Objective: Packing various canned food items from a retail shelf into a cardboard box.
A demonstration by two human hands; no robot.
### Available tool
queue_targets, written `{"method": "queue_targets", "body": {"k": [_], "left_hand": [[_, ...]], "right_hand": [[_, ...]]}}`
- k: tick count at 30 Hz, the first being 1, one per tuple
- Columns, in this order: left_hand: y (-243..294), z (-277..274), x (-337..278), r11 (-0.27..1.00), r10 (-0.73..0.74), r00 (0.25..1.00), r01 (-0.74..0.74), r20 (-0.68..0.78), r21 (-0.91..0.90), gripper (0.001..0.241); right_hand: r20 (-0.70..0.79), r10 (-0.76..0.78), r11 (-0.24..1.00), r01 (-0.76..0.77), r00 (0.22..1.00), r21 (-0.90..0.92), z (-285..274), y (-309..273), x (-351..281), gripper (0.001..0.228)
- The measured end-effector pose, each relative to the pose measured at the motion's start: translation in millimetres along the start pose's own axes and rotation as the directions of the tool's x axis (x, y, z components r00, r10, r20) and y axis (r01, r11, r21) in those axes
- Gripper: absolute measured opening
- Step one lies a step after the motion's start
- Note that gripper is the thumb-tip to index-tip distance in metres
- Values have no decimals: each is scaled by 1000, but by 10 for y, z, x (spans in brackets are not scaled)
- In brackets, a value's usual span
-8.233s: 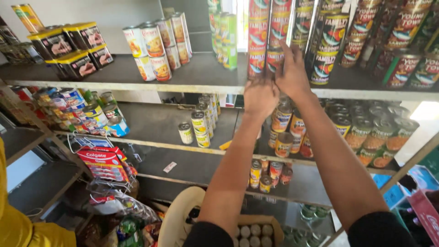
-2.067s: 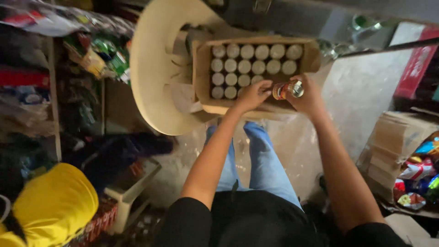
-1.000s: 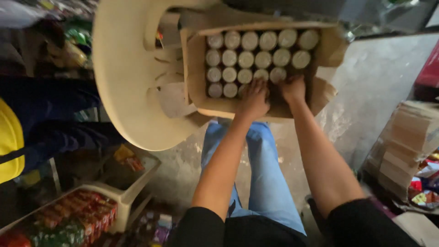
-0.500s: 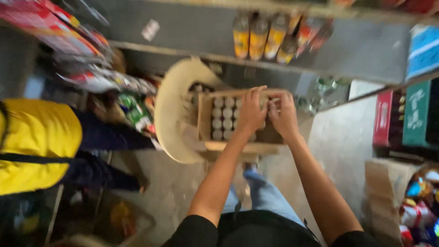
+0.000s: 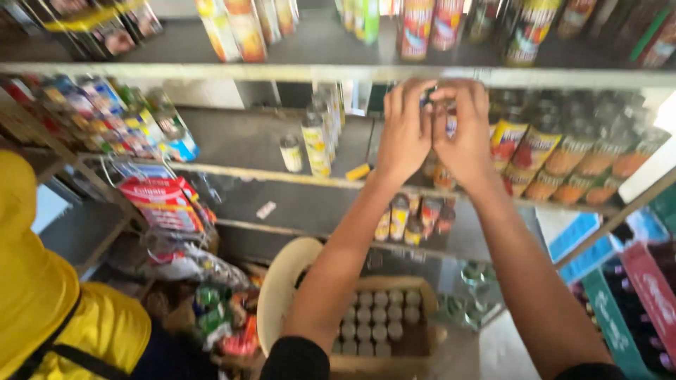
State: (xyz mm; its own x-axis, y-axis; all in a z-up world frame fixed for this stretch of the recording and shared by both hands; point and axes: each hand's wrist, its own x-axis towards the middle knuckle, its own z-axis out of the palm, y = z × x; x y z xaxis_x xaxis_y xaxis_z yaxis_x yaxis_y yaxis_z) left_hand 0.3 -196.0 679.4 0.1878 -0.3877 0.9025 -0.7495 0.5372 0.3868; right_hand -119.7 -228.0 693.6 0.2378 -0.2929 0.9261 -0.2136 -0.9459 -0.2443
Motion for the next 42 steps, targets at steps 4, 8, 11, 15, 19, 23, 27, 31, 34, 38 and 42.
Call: {"method": "queue_targets", "body": {"k": [4, 8, 11, 15, 19, 23, 27, 31, 34, 38, 42], "left_hand": [[-262, 92, 738, 996, 81, 996, -79, -35, 33, 46], [-701, 348, 1159, 997, -65, 997, 67, -30, 50, 58], [-1032, 577, 1312, 981, -174, 985, 175, -18, 87, 72], [-1097, 648, 1353, 891, -402, 906, 355, 130, 284, 86], [-1073, 665, 1336, 808, -515, 840, 407, 173, 426, 81], [-1049, 645, 1341, 789, -529, 835, 418, 152, 450, 78], [-1038, 636, 1341, 785, -530, 829, 401, 178, 471, 82], [-891, 563, 1373, 778, -558, 812, 440, 172, 448, 88], [-1156, 759, 1272, 840, -386, 922, 369, -40, 397, 85], [-965, 600, 925, 953, -278, 947, 250, -164, -173, 56], [-490, 386, 330, 546, -511, 837, 491, 195, -679, 58]], "right_hand": [[-12, -73, 994, 72, 997, -84, 25, 248, 678, 33], [36, -34, 998, 36, 999, -48, 150, 562, 1140, 56], [63, -56, 996, 60, 996, -66, 300, 752, 1412, 71], [89, 30, 997, -24, 996, -67, 514, 889, 1662, 80], [94, 37, 996, -29, 995, -85, 704, 1106, 1727, 82], [104, 76, 993, -65, 992, -101, 719, 1044, 1728, 85], [30, 118, 993, -118, 993, 0, 699, 996, 1672, 79], [-97, -3, 999, 8, 995, 50, 546, 917, 1559, 78], [-137, 12, 988, 10, 990, 152, 315, 797, 1391, 77], [-42, 136, 904, -106, 990, 414, 28, 584, 917, 73], [0, 99, 975, -97, 995, 200, -172, 270, 352, 76]]}}
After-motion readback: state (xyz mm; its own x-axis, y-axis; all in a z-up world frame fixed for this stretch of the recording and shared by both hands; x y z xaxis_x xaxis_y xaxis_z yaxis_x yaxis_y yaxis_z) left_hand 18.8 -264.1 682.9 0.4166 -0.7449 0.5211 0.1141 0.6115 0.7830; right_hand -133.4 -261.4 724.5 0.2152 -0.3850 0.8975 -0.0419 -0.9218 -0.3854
